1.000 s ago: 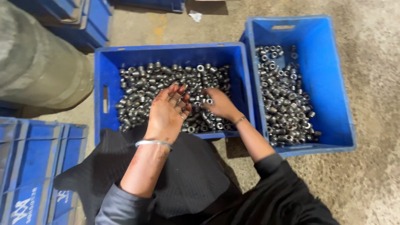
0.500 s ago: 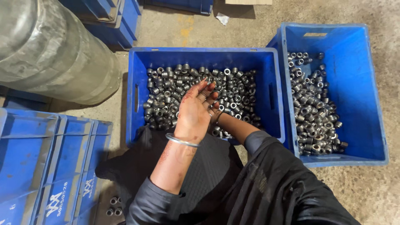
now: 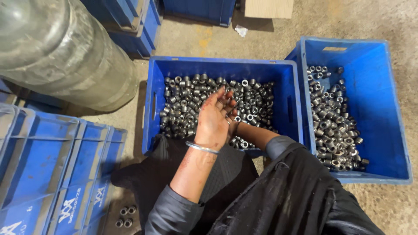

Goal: The person sits on the floor and repeatedly scoops small metal parts from one blue bin, briefly inspects them in their hands, and transfers them to a second blue bin. The process continues throughout the clip with no tools used.

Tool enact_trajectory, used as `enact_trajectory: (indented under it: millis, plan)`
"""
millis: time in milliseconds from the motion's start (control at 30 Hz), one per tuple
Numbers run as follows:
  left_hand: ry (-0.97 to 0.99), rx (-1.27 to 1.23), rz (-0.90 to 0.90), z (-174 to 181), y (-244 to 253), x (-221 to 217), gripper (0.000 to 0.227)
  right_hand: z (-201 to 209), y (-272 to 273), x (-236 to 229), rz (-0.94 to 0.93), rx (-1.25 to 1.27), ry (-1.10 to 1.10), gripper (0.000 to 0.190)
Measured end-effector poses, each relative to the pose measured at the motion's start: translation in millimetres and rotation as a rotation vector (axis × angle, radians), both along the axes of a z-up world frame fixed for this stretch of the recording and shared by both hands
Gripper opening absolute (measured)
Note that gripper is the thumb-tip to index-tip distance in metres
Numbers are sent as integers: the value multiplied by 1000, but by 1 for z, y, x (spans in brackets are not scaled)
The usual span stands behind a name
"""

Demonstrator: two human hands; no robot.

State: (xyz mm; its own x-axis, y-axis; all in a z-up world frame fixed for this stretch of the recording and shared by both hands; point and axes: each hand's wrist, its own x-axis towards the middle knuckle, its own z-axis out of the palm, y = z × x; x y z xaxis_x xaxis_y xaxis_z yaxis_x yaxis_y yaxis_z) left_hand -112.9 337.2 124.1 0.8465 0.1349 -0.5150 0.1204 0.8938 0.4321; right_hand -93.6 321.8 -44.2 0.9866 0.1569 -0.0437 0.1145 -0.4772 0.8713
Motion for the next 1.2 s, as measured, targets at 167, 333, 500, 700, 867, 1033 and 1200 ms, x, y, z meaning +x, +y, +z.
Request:
enact_trajectory:
  millis: [167,333,500,700,867,1033,1200]
  plan:
    - [5,-12,-72,-6,-10,-3,15,-94,-68,31,437,97,467,48]
    - [22,-13,-73,-11,-10,-2,16,-163,-75,27,446,-112,-101,47]
    - [14,12,-56,-7,-6,-4,14,-157,-104,52,533,1230,1406,48]
    - [5,17,-41,-8,-6,-5,16,-143,-113,53,556,1249,1550,49]
    - [-1,23,-59,-11,-7,-4,17,-145,-110,50,400,1286,1613,48]
    - [30,21,-47,-9,-6,-4,19,-148,-104,51,408,1095,1547,49]
    - [34,31,-41,-9,-6,-4,18,-139,-109,57,589,787,1538,56]
